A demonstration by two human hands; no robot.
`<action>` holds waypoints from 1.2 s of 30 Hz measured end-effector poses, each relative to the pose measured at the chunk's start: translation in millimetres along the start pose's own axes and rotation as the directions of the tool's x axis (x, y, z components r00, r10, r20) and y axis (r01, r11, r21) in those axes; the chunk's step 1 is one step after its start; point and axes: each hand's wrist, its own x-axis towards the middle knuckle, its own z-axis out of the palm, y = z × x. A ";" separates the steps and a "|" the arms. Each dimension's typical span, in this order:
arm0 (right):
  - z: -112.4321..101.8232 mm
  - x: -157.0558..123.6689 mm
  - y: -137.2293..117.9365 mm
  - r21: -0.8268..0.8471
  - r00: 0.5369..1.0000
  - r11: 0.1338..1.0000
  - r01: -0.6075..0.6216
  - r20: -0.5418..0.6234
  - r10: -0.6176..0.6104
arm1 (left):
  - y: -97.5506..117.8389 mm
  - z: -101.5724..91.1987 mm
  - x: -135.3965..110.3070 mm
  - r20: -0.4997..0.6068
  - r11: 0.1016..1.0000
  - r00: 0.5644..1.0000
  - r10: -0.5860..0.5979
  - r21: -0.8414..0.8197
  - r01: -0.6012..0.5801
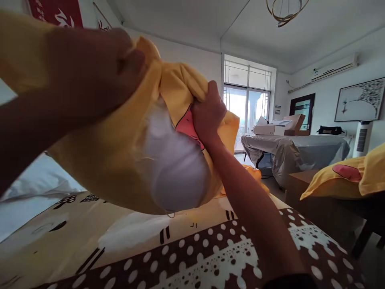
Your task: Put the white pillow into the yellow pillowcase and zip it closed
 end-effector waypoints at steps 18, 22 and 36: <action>-14.1 -25.2 58.2 -0.182 0.860 0.975 -0.125 0.471 0.198 | -67.6 43.4 -71.6 0.229 0.999 0.973 0.040 -0.033 -0.033; -3.5 -38.6 44.1 -0.238 0.885 0.954 -0.181 0.384 0.263 | -77.7 51.1 -65.1 0.531 0.967 0.818 -0.222 0.011 0.255; -40.9 -20.6 -62.2 -0.012 0.990 0.999 -0.053 -0.128 0.051 | 0.8 9.2 -40.3 0.381 0.947 0.915 -0.136 -0.221 0.233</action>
